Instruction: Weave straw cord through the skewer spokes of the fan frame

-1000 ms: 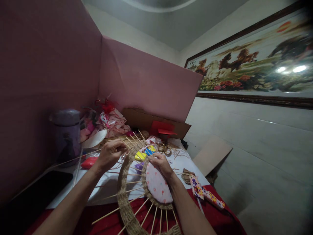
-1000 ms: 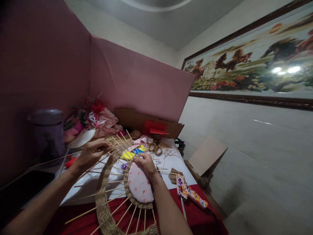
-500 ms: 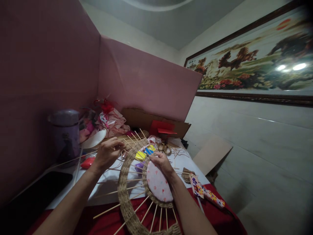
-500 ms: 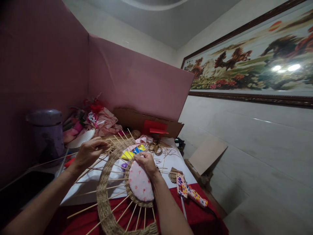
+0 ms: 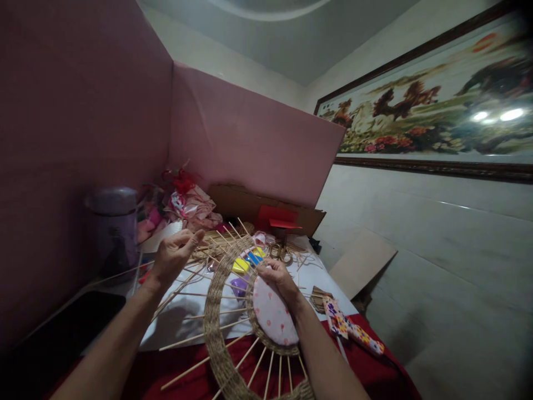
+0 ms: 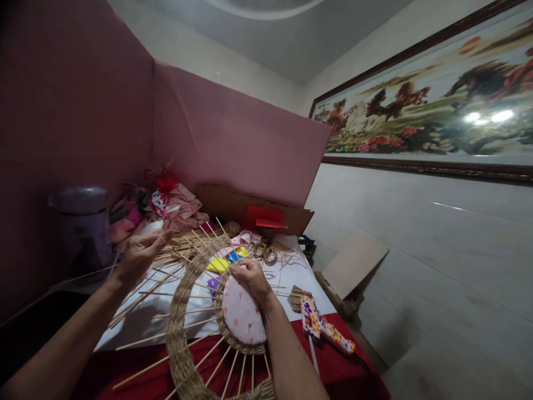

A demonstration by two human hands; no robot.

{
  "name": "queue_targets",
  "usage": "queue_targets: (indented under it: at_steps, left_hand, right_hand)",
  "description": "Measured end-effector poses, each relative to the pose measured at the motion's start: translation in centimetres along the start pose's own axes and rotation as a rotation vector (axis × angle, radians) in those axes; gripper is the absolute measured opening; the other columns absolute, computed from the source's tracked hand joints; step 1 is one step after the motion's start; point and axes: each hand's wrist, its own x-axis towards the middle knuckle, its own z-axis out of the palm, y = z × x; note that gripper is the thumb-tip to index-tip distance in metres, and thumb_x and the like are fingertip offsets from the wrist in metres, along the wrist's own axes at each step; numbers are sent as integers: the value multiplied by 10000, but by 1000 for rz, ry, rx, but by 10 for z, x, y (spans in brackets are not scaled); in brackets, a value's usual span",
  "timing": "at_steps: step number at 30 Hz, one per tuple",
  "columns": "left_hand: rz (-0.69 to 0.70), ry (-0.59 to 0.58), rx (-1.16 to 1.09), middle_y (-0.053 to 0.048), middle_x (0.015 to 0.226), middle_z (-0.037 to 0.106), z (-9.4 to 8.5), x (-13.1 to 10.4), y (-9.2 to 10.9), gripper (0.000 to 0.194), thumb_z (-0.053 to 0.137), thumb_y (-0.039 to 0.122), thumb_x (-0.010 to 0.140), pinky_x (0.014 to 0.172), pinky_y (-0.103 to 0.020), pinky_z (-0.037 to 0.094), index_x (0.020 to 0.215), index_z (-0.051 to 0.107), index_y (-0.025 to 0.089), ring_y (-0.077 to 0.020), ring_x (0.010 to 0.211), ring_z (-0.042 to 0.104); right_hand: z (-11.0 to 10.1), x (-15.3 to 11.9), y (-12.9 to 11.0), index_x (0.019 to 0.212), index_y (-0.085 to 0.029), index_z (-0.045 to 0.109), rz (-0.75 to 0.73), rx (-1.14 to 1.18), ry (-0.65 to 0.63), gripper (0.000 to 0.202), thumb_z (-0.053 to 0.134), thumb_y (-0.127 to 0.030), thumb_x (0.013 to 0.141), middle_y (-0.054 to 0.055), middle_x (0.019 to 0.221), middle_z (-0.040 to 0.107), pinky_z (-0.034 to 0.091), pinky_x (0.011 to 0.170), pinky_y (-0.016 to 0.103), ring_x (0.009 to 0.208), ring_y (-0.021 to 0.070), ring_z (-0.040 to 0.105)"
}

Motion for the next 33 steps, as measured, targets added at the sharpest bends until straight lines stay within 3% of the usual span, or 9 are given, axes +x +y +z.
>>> queue_targets:
  at_steps: [2,5,7,14,19,24,27,33]
  left_hand:
    - [-141,13,-113,-11,513,515,0,1,0,426,515,482,785,543,-259,374,528,655,172,-149,579,509]
    - [-326,10,-280,15,387,358,0,2,-2,532,457,574,776,407,-253,243,489,643,165,-102,406,338]
    - [-401,-32,-371,19,373,327,0,2,-4,592,420,629,760,377,-251,166,480,645,159,-83,369,251]
    - [-581,-296,-490,-52,392,471,3,1,-11,749,291,725,739,359,-233,228,519,702,139,-98,384,338]
    - [-497,-399,-393,-137,621,659,5,-3,-10,791,246,744,735,371,-215,291,617,740,137,-148,501,498]
    - [-419,-400,-331,-55,420,513,4,-2,-11,733,309,715,745,344,-228,200,645,741,131,-98,374,332]
    - [-402,-346,-231,-22,399,485,7,0,-10,593,447,643,742,362,-228,209,626,737,139,-86,375,314]
    - [-298,-319,-178,-48,556,653,13,0,1,234,703,386,576,482,-246,387,591,715,153,-141,510,528]
  right_hand:
    - [-1,-1,0,652,-138,600,5,8,-20,216,731,-309,647,-60,529,424,205,480,215,476,48,308]
    - [-1,-2,1,718,-139,621,8,8,-26,215,725,-316,655,-57,544,443,194,480,217,476,49,314]
    - [-1,-2,1,726,-142,623,8,16,-23,229,729,-328,646,-60,541,442,188,476,217,469,49,305]
    - [-1,1,3,726,-145,626,-7,50,-28,235,729,-339,642,-58,536,435,184,474,216,468,53,297]
    - [-3,3,5,696,-143,622,-31,36,-4,242,734,-347,631,-60,515,419,186,462,217,457,53,287]
    - [-3,5,5,696,-142,635,-39,30,9,242,742,-348,623,-45,540,465,218,471,214,474,57,317]
    - [-3,7,6,680,-139,640,-35,23,23,256,753,-357,606,-37,541,491,238,477,217,473,60,339]
    - [-4,9,8,674,-139,635,-30,28,73,272,764,-364,593,-33,540,519,245,476,218,467,62,360]
